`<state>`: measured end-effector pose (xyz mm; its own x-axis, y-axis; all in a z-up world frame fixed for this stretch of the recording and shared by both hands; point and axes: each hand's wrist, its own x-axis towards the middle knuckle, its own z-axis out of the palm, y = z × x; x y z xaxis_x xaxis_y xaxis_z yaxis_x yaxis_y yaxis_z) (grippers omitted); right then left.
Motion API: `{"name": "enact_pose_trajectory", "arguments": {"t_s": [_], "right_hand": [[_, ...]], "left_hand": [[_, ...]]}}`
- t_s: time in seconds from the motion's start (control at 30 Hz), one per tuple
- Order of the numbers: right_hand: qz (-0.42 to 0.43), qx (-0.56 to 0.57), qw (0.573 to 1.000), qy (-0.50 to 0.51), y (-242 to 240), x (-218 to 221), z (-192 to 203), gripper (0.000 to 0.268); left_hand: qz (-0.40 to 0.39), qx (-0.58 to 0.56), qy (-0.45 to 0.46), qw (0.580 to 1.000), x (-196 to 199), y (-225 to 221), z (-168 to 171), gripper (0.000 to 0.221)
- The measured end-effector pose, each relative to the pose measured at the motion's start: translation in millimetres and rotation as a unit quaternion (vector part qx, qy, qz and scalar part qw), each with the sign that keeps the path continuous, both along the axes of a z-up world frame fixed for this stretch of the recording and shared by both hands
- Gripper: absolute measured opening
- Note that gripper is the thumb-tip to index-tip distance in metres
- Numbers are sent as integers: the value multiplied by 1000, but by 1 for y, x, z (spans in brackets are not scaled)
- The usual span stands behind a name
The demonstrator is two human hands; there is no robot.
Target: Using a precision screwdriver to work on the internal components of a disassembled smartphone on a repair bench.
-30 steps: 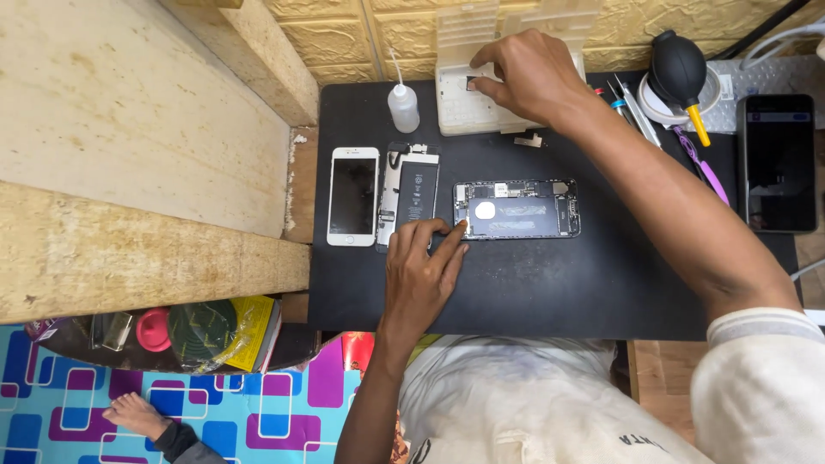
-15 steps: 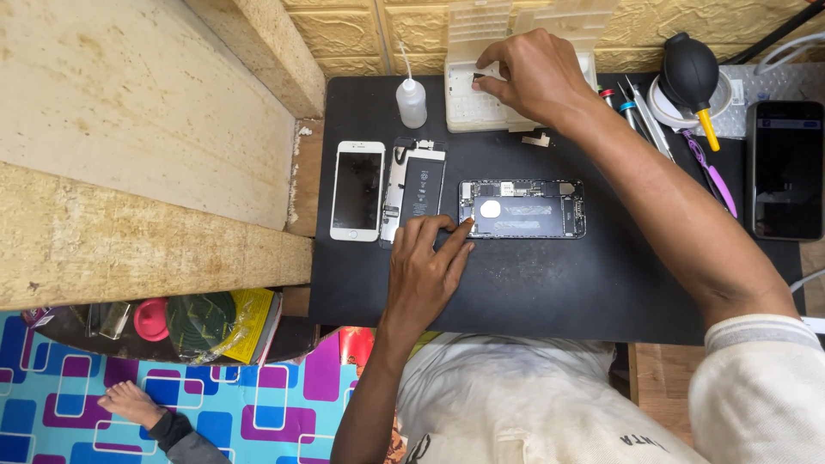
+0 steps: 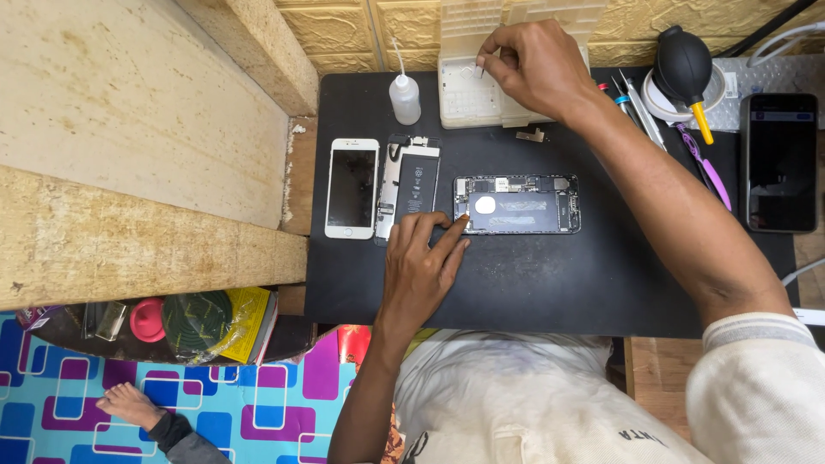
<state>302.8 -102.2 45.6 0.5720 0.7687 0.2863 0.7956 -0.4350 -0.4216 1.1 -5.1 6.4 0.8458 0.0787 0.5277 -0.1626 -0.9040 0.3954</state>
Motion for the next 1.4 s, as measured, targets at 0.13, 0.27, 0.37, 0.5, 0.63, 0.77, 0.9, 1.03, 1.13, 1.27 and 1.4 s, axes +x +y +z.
{"name": "enact_pose_trajectory", "arguments": {"t_s": [0.13, 0.27, 0.37, 0.5, 0.63, 0.77, 0.9, 1.03, 1.13, 1.27, 1.4], "right_hand": [[-5, -16, 1000, -20, -4, 6, -6, 8], [5, -14, 1000, -23, -3, 6, -7, 9], [13, -2, 1000, -17, -3, 3, -5, 9], [40, 36, 998, -20, -11, -19, 14, 10], [82, -1, 993, 79, -35, -73, 27, 11], [27, -68, 994, 87, -65, -95, 4, 16], [-3, -41, 996, 83, -82, -113, 2, 17], [-10, -22, 994, 105, -85, -121, 3, 15], [-24, 23, 984, 173, -82, -129, 6, 14], [-71, 9, 978, 196, -89, -137, 12, 15], [-103, -15, 980, 171, -99, -144, 4, 20]], "left_hand": [[-1, -1, -1, 1000, 0, -1, 0, 29], [0, 1, -2, 1000, 0, 0, 1, 29], [1, 3, 0, 1000, 0, -1, 0, 28], [1, 3, -3, 1000, 0, -1, 1, 28], [2, 5, -1, 1000, 1, 0, 3, 26], [-11, -37, -2, 999, 3, 0, 4, 20], [-19, -33, 0, 999, 5, 1, 6, 17], [-19, -20, 9, 1000, 7, 2, 13, 14], [-23, -1, 9, 1000, 8, 5, 16, 10], [-31, -15, 28, 999, 8, 4, 15, 12], [-33, -28, 38, 998, 8, 7, 9, 32]]}}
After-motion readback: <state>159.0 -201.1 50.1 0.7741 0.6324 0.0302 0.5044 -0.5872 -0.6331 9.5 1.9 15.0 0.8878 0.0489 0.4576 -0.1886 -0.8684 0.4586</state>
